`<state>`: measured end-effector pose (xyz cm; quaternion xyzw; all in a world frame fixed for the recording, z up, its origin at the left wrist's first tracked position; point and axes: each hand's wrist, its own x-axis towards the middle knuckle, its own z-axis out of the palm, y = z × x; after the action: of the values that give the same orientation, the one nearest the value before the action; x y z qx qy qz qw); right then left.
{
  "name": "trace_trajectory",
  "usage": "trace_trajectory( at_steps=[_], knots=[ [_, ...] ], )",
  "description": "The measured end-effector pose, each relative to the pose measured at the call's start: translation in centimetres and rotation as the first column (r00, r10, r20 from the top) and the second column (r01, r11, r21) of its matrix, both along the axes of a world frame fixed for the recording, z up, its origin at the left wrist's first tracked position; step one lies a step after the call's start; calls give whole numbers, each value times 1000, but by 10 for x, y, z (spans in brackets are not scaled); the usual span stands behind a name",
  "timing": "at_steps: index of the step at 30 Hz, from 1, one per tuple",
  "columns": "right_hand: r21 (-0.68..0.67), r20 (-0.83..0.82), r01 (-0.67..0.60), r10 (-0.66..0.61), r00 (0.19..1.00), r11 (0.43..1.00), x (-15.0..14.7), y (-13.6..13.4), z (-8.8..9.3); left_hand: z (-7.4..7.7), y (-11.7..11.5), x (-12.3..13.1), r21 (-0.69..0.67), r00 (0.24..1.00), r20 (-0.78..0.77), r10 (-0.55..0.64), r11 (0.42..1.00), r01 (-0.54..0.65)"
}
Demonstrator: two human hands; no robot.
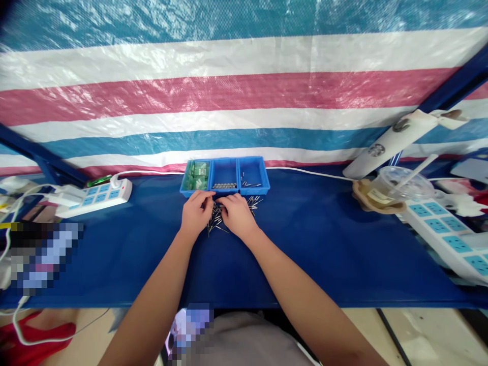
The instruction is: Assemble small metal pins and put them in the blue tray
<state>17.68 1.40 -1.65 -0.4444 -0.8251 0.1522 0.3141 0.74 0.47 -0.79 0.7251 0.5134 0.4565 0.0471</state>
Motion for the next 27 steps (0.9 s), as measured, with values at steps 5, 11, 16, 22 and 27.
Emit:
trace_trajectory(
  at_steps=[5,11,16,22,27],
  knots=[
    [24,-110,25,-23,994,999,-1,-1,3,1,0,0,1,1000,7,2,1000,-2],
    [-86,-416,63,-93,904,994,-4,-3,7,0,-2,0,-1,1000,17,-25,1000,25],
    [-218,-629,40,-172,758,975,-6,-4,3,0,-5,2,-23,997,19,-71,997,71],
    [-416,-792,-121,-293,536,901,-8,-1,3,0,-8,3,-38,990,50,-131,990,132],
    [-446,-805,-139,-329,494,884,-9,-1,8,-1,-8,2,-62,985,79,-155,985,161]
  ],
)
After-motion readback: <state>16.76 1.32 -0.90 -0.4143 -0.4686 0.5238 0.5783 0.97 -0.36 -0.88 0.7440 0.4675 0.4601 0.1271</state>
